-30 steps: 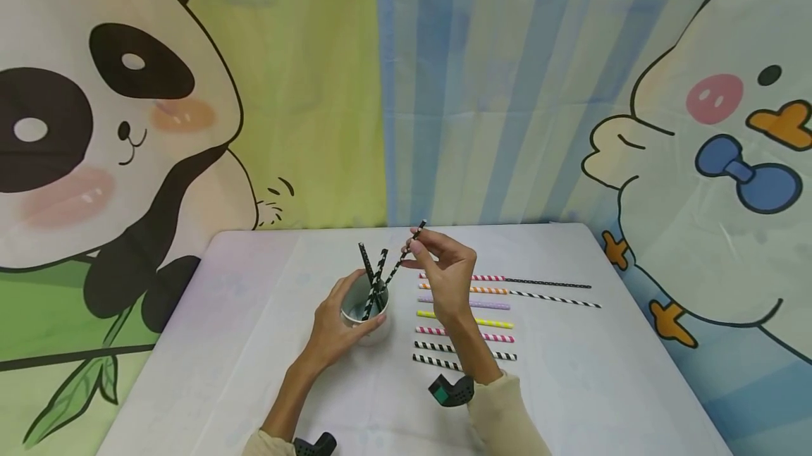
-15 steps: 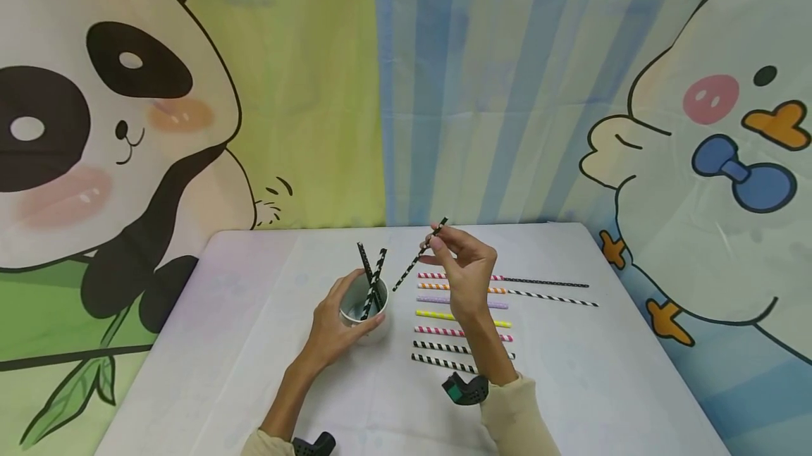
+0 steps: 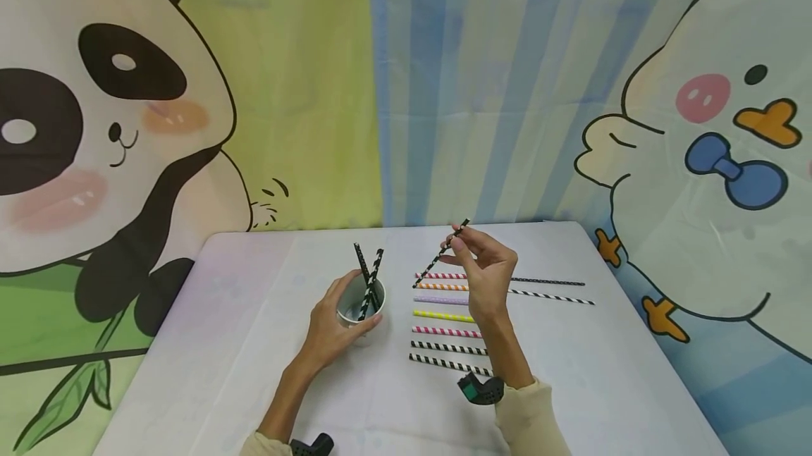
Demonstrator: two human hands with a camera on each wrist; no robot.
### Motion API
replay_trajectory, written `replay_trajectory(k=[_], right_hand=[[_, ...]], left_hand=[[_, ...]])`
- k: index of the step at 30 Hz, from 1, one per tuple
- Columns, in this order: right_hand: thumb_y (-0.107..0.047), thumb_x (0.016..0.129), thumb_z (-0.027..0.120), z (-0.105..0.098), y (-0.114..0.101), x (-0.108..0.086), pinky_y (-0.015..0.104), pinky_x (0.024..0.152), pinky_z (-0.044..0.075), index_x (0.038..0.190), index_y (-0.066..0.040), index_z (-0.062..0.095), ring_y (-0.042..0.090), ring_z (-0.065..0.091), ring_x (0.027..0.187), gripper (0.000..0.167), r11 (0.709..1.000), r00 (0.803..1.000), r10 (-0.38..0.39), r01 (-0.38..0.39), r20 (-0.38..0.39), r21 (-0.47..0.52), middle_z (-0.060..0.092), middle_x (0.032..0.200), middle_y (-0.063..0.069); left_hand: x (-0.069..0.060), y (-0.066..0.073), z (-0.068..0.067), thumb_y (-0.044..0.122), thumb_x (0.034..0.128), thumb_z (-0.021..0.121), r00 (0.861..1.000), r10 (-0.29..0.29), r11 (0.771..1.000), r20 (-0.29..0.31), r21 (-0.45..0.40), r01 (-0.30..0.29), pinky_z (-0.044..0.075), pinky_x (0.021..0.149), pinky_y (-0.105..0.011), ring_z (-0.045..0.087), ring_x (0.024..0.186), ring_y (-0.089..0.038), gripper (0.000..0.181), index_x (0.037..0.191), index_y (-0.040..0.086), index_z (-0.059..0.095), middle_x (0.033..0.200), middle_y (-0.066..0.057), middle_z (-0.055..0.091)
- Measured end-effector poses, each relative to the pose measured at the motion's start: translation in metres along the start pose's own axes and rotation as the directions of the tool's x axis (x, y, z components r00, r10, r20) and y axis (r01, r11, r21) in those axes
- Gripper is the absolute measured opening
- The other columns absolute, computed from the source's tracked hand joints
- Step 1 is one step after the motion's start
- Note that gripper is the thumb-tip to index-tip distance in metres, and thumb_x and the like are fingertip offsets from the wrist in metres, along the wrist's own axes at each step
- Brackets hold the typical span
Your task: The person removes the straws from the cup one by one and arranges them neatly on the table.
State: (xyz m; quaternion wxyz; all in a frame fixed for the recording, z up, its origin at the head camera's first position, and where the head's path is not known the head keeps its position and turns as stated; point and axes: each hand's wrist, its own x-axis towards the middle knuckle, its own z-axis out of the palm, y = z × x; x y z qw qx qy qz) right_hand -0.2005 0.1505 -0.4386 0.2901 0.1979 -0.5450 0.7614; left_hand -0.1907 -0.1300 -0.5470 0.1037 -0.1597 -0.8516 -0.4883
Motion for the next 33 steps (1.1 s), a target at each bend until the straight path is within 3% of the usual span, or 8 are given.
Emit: replay_trajectory(k=[6,16,33], right_hand=[[0.012,0.098,0.071,-0.008,0.0,0.001,0.039,0.072,0.067,0.119,0.012,0.077,0.013,0.08,0.093,0.022,1.0,1.0,-0.006,0.005,-0.019,-0.012,0.085,0.113,0.002],[0.011,0.098,0.072,-0.021,-0.002,0.001,0.038,0.073,0.067,0.12,0.025,0.068,0.013,0.081,0.094,0.026,0.997,0.999,-0.014,0.012,-0.036,-0.071,0.084,0.114,0.002],[0.017,0.096,0.071,-0.049,-0.005,-0.001,0.037,0.072,0.066,0.115,0.023,0.072,0.016,0.081,0.089,0.02,0.994,0.997,-0.032,0.024,-0.073,-0.11,0.085,0.109,0.005]], left_hand=[[-0.002,0.0,-0.002,0.046,0.0829,0.095,1.0,-0.018,1.0,-0.003,0.007,0.018,0.056,0.1,-0.059,0.066,0.131,-0.031,0.092,0.162,0.035,0.049,0.151,-0.007,0.064],[0.0,-0.001,-0.002,0.045,0.0838,0.094,1.0,-0.007,1.0,-0.006,0.016,0.007,0.056,0.1,-0.064,0.066,0.133,-0.038,0.091,0.162,0.034,0.049,0.151,-0.012,0.063],[0.0,0.0,-0.001,0.044,0.0833,0.095,1.0,-0.013,1.0,0.012,-0.011,0.013,0.055,0.102,-0.064,0.064,0.135,-0.039,0.092,0.162,0.036,0.048,0.153,-0.013,0.062]])
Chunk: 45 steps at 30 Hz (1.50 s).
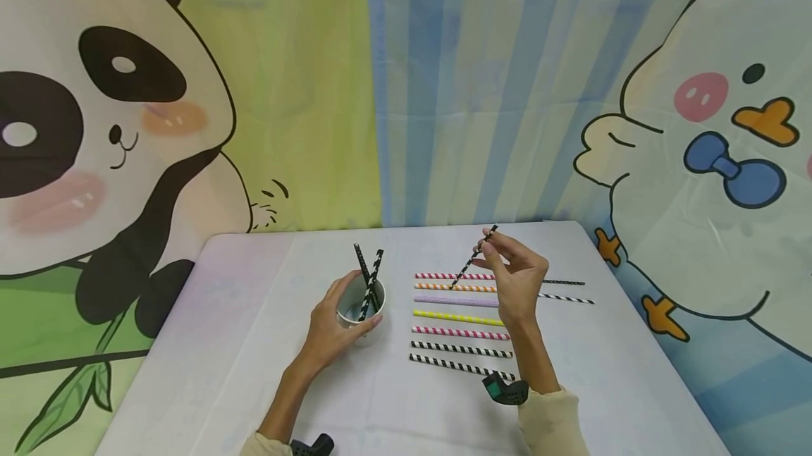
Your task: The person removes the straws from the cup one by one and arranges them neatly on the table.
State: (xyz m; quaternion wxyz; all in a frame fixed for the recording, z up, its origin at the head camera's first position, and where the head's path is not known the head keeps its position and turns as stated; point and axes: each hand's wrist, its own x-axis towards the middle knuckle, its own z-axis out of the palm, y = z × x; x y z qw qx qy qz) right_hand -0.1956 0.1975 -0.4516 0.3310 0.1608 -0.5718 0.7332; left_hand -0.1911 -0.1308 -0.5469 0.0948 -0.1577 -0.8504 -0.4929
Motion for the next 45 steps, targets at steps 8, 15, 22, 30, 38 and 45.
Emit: replay_trajectory(k=[8,15,22,30,38,45], right_hand=[[0.021,0.094,0.07,-0.017,-0.001,0.001,0.037,0.069,0.066,0.112,0.028,0.069,0.015,0.081,0.087,0.019,1.0,0.999,-0.016,0.016,-0.032,-0.01,0.085,0.107,0.008],[0.019,0.094,0.071,-0.032,-0.005,0.001,0.033,0.071,0.065,0.113,0.025,0.072,0.014,0.081,0.087,0.02,0.993,0.999,-0.029,0.026,-0.021,-0.117,0.085,0.109,0.004],[0.018,0.093,0.074,-0.045,-0.006,-0.002,0.031,0.071,0.065,0.112,0.017,0.077,0.013,0.08,0.088,0.02,0.964,0.999,-0.037,0.037,0.005,-0.263,0.084,0.109,0.0],[0.015,0.093,0.076,-0.06,-0.006,-0.005,0.022,0.072,0.064,0.113,0.005,0.083,0.004,0.077,0.087,0.024,0.88,0.998,-0.049,0.065,0.046,-0.47,0.083,0.104,0.002],[0.011,0.093,0.079,-0.076,-0.001,-0.008,0.009,0.077,0.056,0.116,-0.004,0.084,-0.005,0.071,0.097,0.028,0.744,0.981,-0.054,0.164,0.185,-0.648,0.082,0.104,0.018],[0.01,0.087,0.085,-0.088,0.003,-0.015,0.001,0.078,0.049,0.11,-0.009,0.087,0.015,0.076,0.087,0.03,0.554,0.958,-0.047,0.262,0.284,-0.79,0.082,0.096,0.006]], left_hand=[[0.0,0.002,-0.001,0.044,0.0834,0.094,1.0,0.002,1.0,-0.001,0.003,-0.002,0.055,0.102,-0.064,0.064,0.135,-0.04,0.092,0.162,0.035,0.048,0.153,-0.008,0.062],[0.0,0.0,-0.001,0.044,0.0836,0.094,1.0,0.007,1.0,-0.004,0.001,-0.007,0.056,0.1,-0.063,0.065,0.133,-0.039,0.092,0.163,0.034,0.048,0.151,-0.01,0.063],[0.0,0.002,-0.002,0.043,0.0829,0.095,1.0,0.001,1.0,-0.001,-0.006,-0.001,0.056,0.1,-0.063,0.065,0.133,-0.038,0.092,0.162,0.034,0.049,0.151,-0.014,0.063],[0.0,0.001,-0.002,0.045,0.0843,0.094,1.0,0.001,1.0,-0.002,-0.001,-0.001,0.056,0.101,-0.063,0.064,0.134,-0.037,0.092,0.163,0.034,0.047,0.153,-0.008,0.062],[0.0,0.0,-0.002,0.045,0.0844,0.094,1.0,0.005,1.0,-0.017,0.002,-0.005,0.057,0.098,-0.062,0.064,0.132,-0.036,0.092,0.163,0.035,0.047,0.154,-0.011,0.061],[-0.001,-0.001,0.0,0.045,0.0846,0.094,1.0,-0.003,1.0,-0.005,-0.003,0.003,0.057,0.098,-0.061,0.064,0.133,-0.036,0.092,0.163,0.033,0.047,0.154,-0.012,0.061]])
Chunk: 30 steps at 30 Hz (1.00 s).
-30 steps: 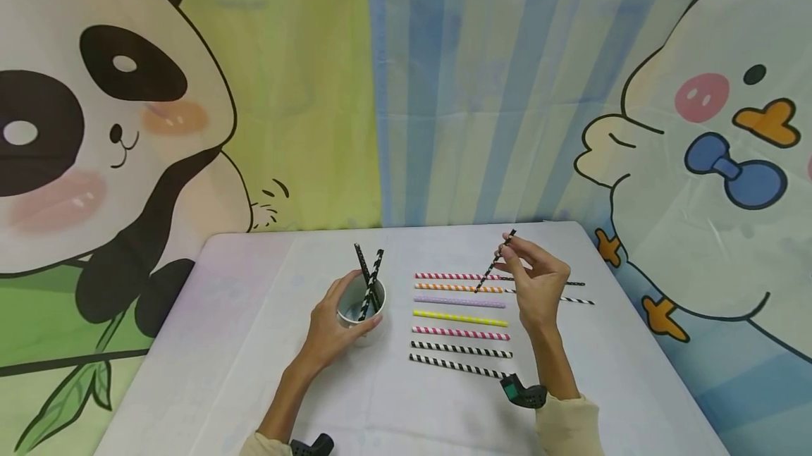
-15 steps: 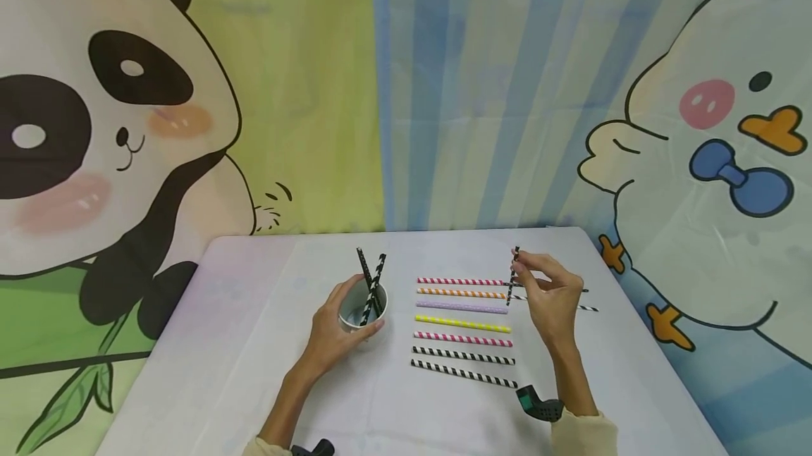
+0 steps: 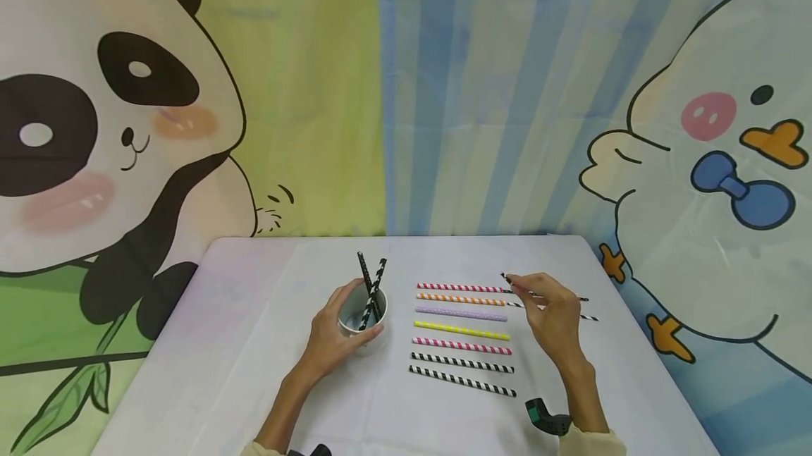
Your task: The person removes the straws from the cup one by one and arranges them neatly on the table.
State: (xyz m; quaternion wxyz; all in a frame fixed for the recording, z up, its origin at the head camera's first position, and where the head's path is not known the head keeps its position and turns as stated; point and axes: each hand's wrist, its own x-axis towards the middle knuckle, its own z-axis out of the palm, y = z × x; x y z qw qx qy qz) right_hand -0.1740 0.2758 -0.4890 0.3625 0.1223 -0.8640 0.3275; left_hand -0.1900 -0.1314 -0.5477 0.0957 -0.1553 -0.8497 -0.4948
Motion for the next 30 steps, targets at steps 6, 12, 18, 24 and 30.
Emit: replay_trajectory(k=[6,12,18,24,30], right_hand=[[0.007,0.082,0.09,-0.004,0.01,-0.007,0.003,0.073,0.05,0.108,-0.011,0.088,0.022,0.075,0.079,0.032,0.99,0.999,-0.029,0.034,0.034,-0.139,0.08,0.09,0.002],[0.004,0.082,0.091,-0.008,0.017,-0.013,0.025,0.062,0.059,0.108,-0.013,0.088,0.017,0.069,0.071,0.032,0.972,0.997,-0.026,0.043,0.077,-0.23,0.077,0.088,0.001],[0.004,0.084,0.09,-0.009,0.022,-0.019,0.023,0.055,0.04,0.109,-0.015,0.089,0.008,0.05,0.066,0.031,0.959,0.988,0.003,0.04,0.152,-0.28,0.076,0.089,0.0],[0.002,0.083,0.09,-0.01,0.026,-0.025,0.022,0.056,0.038,0.106,-0.013,0.089,0.008,0.048,0.066,0.028,0.947,0.982,-0.01,0.07,0.189,-0.314,0.075,0.087,0.001],[0.004,0.083,0.089,-0.01,0.033,-0.029,0.022,0.056,0.038,0.105,-0.012,0.089,0.009,0.048,0.065,0.027,0.939,0.974,-0.008,0.085,0.225,-0.333,0.074,0.086,0.002]], left_hand=[[-0.001,0.0,0.001,0.044,0.0846,0.094,1.0,0.006,1.0,-0.001,-0.004,-0.006,0.057,0.098,-0.062,0.063,0.133,-0.037,0.092,0.163,0.033,0.047,0.153,-0.014,0.061],[-0.001,0.001,0.001,0.044,0.085,0.093,1.0,0.013,1.0,0.003,-0.019,-0.012,0.057,0.098,-0.064,0.063,0.134,-0.04,0.091,0.163,0.034,0.047,0.154,-0.015,0.06],[-0.001,0.001,0.0,0.044,0.0852,0.093,1.0,0.012,1.0,0.006,-0.011,-0.012,0.057,0.098,-0.063,0.063,0.133,-0.039,0.092,0.163,0.033,0.047,0.154,-0.015,0.06],[-0.001,0.002,0.0,0.044,0.0855,0.093,1.0,0.01,1.0,0.014,-0.018,-0.01,0.057,0.099,-0.064,0.063,0.134,-0.039,0.092,0.164,0.033,0.047,0.155,-0.014,0.06],[0.0,0.001,0.0,0.045,0.0853,0.093,1.0,0.017,1.0,0.005,-0.007,-0.017,0.057,0.098,-0.061,0.064,0.132,-0.034,0.092,0.163,0.034,0.047,0.153,-0.009,0.061]])
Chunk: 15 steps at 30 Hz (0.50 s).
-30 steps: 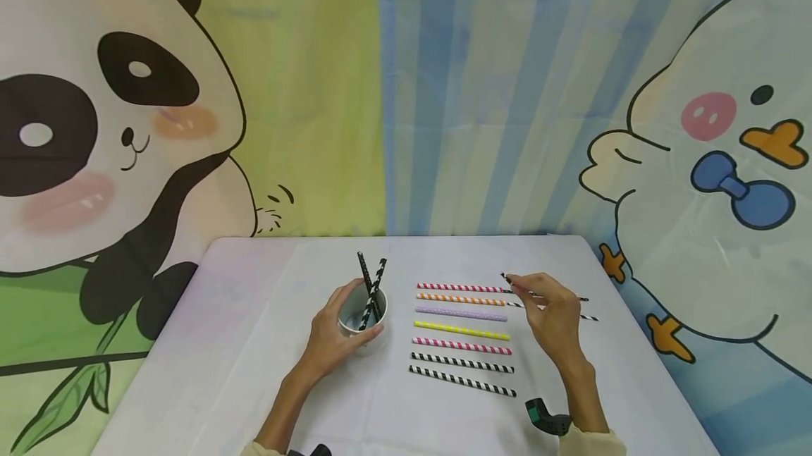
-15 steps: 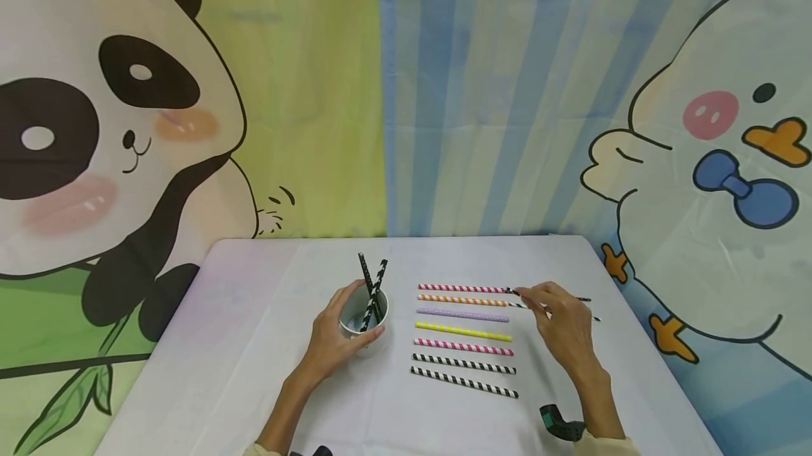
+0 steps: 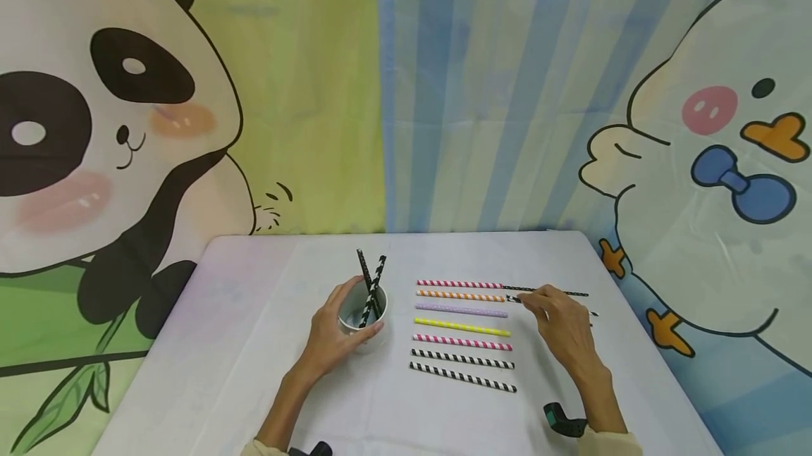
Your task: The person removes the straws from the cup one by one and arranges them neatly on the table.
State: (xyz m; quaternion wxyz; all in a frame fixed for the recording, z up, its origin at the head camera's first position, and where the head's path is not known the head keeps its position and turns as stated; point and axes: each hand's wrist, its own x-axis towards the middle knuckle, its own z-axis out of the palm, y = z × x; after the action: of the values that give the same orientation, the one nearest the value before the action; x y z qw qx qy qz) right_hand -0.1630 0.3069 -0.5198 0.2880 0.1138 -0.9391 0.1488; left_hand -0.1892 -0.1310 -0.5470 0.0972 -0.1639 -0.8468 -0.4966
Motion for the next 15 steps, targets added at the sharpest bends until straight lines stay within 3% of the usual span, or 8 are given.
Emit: replay_trajectory(k=[7,15], right_hand=[[0.008,0.081,0.089,0.004,0.008,-0.006,0.023,0.056,0.04,0.102,-0.012,0.089,0.01,0.052,0.066,0.028,1.0,1.0,-0.005,0.006,0.002,-0.013,0.074,0.085,0.002],[0.007,0.08,0.09,0.011,0.015,-0.012,0.025,0.054,0.042,0.098,-0.012,0.089,0.012,0.056,0.064,0.025,0.999,1.0,-0.006,0.007,0.024,-0.053,0.073,0.083,0.004]], left_hand=[[0.001,0.0,0.0,0.047,0.0848,0.093,1.0,-0.006,1.0,-0.001,0.012,0.006,0.057,0.098,-0.058,0.064,0.132,-0.03,0.091,0.163,0.035,0.047,0.153,-0.004,0.062],[0.001,-0.001,0.0,0.045,0.0848,0.093,1.0,0.002,1.0,-0.004,0.01,-0.002,0.057,0.097,-0.06,0.064,0.132,-0.033,0.092,0.163,0.033,0.047,0.153,-0.01,0.062]])
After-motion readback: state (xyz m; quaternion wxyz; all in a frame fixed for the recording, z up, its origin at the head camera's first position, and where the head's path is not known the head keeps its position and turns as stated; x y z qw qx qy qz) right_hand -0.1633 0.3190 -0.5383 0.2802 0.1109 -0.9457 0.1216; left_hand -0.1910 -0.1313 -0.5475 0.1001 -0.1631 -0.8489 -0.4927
